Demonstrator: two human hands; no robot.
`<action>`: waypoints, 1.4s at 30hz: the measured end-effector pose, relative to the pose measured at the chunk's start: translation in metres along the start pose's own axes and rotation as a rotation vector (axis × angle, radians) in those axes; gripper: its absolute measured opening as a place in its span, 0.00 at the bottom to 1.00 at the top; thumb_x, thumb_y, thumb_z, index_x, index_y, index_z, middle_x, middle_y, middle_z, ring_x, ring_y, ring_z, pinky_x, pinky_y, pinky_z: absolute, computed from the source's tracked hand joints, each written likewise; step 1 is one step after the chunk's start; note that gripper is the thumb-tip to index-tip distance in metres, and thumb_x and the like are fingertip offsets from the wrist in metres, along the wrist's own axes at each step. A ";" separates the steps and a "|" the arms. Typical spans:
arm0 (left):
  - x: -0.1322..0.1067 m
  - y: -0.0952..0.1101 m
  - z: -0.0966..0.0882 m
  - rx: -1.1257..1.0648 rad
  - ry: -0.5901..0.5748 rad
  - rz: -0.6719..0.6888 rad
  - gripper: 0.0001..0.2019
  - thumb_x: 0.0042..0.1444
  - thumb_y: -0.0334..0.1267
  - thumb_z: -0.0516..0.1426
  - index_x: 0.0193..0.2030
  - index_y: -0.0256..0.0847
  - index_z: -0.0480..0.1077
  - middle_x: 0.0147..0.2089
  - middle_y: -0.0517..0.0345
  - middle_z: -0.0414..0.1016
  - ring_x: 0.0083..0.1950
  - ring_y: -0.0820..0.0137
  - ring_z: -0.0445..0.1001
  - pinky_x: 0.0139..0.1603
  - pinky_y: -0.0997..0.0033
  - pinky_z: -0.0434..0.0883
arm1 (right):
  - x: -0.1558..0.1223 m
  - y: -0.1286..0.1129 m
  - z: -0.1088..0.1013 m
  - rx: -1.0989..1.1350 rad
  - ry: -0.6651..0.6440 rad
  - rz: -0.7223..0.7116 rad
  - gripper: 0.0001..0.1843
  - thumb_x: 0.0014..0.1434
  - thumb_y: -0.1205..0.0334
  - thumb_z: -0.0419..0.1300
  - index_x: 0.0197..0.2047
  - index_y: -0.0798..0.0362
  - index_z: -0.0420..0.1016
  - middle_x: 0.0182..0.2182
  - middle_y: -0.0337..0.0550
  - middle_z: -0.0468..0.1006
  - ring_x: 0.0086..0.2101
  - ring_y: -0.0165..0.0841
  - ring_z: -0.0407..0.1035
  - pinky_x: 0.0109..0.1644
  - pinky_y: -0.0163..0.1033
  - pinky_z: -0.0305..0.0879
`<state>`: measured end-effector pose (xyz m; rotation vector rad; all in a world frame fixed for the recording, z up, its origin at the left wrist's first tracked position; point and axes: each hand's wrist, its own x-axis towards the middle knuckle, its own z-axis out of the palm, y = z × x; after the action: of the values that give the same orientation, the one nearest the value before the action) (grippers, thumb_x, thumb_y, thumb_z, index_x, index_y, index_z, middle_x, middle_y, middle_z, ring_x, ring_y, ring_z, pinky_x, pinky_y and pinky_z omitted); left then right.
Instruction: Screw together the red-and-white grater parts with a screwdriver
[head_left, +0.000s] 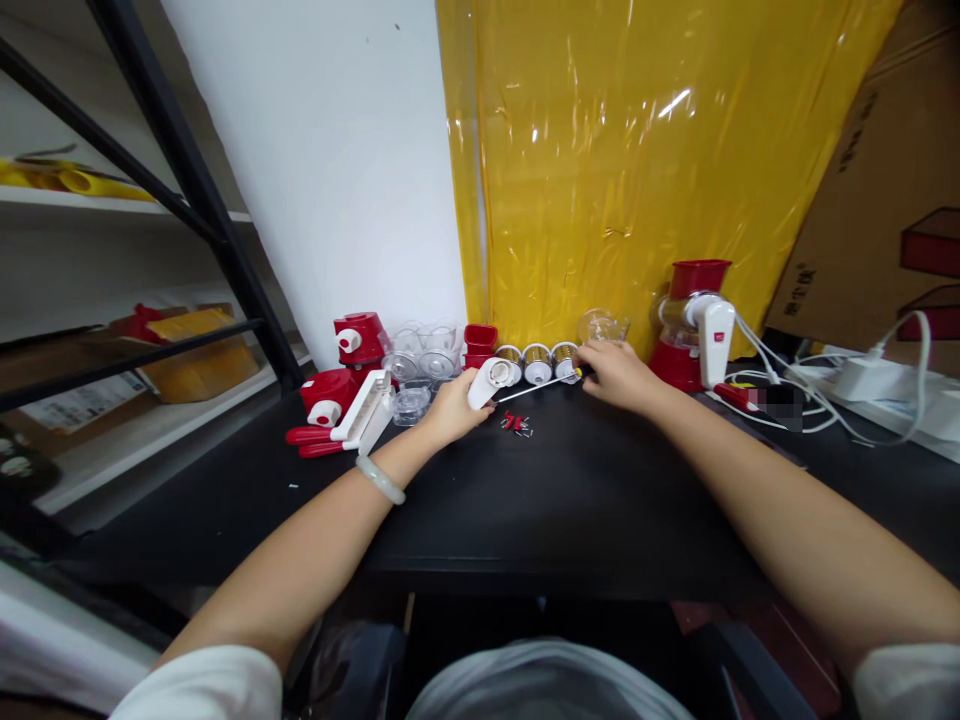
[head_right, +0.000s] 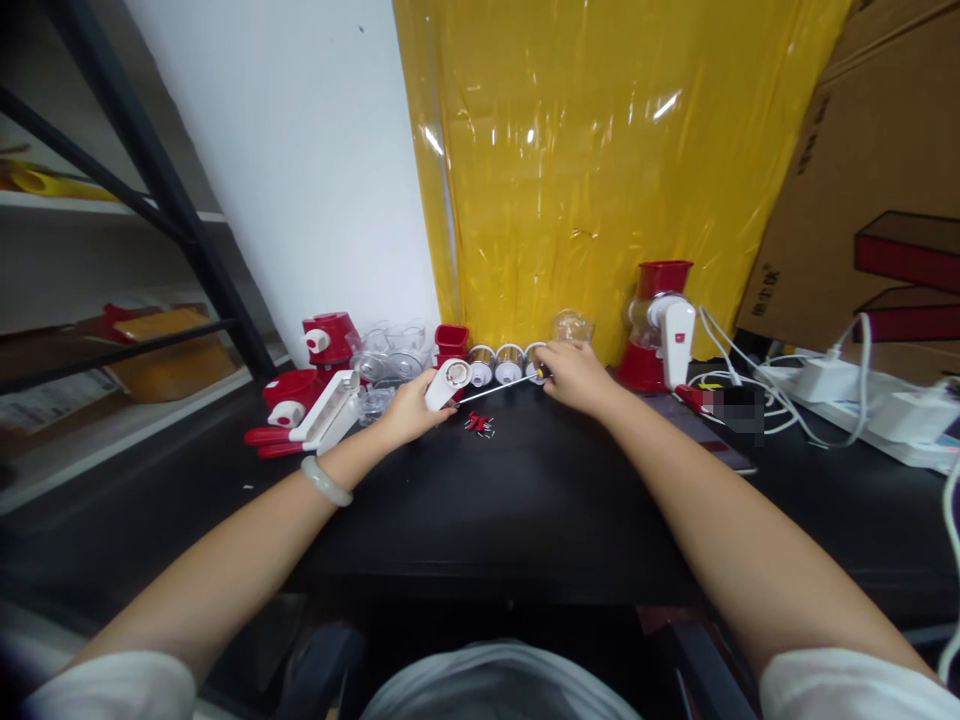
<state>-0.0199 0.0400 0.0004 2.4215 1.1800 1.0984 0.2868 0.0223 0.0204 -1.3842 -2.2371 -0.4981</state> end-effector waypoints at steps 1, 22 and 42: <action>0.000 0.000 0.000 0.002 -0.001 -0.002 0.20 0.47 0.32 0.65 0.49 0.39 0.70 0.43 0.56 0.80 0.45 0.62 0.79 0.45 0.66 0.72 | 0.000 0.000 -0.001 -0.012 -0.003 0.003 0.11 0.53 0.68 0.57 0.41 0.50 0.69 0.42 0.48 0.76 0.48 0.43 0.69 0.51 0.46 0.54; 0.000 -0.001 -0.001 0.005 -0.014 0.017 0.23 0.47 0.32 0.64 0.52 0.40 0.69 0.45 0.55 0.80 0.46 0.61 0.78 0.46 0.64 0.72 | -0.001 0.000 -0.001 -0.047 -0.034 0.013 0.11 0.53 0.68 0.56 0.41 0.51 0.70 0.43 0.49 0.77 0.48 0.44 0.69 0.50 0.46 0.54; 0.000 -0.005 0.001 0.010 -0.009 0.028 0.24 0.49 0.34 0.64 0.54 0.41 0.68 0.46 0.54 0.79 0.46 0.61 0.78 0.48 0.62 0.73 | -0.001 0.000 -0.001 -0.053 -0.028 0.008 0.11 0.53 0.69 0.56 0.41 0.50 0.70 0.43 0.50 0.77 0.48 0.44 0.69 0.50 0.46 0.54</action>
<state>-0.0221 0.0432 -0.0025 2.4547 1.1551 1.0912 0.2873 0.0208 0.0201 -1.4351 -2.2545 -0.5426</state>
